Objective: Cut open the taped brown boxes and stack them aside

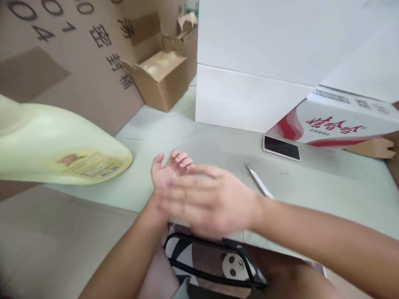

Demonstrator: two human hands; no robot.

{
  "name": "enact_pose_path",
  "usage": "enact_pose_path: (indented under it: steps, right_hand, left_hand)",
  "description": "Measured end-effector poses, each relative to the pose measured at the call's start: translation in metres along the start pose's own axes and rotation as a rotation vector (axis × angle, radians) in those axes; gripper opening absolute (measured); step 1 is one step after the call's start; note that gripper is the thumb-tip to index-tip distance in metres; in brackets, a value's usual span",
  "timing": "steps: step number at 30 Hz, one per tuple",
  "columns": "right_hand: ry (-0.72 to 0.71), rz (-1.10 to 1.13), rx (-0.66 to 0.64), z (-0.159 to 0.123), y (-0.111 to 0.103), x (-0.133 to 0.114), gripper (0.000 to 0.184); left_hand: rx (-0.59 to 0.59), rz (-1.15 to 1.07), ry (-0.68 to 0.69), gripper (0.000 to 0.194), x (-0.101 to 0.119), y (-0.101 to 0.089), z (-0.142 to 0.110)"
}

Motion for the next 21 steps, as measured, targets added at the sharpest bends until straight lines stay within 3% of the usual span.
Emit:
enact_pose_path:
  steps: [3,6,10,15,18,21]
  right_hand:
    - [0.077,-0.091,0.055,0.031,0.029,0.09,0.04]
    - [0.256,-0.183,0.024,0.069,0.062,0.171,0.046]
    - [0.557,-0.227,-0.06,0.108,0.102,0.249,0.06]
    - [0.761,-0.156,-0.148,0.128,0.149,0.299,0.042]
    - [0.768,-0.139,-0.066,0.131,0.164,0.311,0.045]
    - [0.732,-0.161,0.059,0.121,0.155,0.303,0.039]
  left_hand:
    - [0.071,-0.001,0.024,0.037,0.004,-0.003,0.0]
    - [-0.018,-0.032,0.022,0.036,0.008,0.004,0.0]
    - [-0.039,-0.061,0.014,0.035,0.013,0.007,0.003]
    - [-0.014,-0.063,0.019,0.034,0.016,0.008,0.004]
    - [-0.043,0.021,0.044,0.032,0.014,0.007,0.001]
    - [-0.033,0.346,0.286,0.027,0.022,0.001,-0.004]
Point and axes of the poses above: each hand's wrist, its own z-axis towards the middle knuckle, its own y-axis out of the palm, x = y × z, the point moved 8 cm from there along z, towards the middle knuckle, and after that the axes turned 12 degrees about x, right-handed, at the moved point
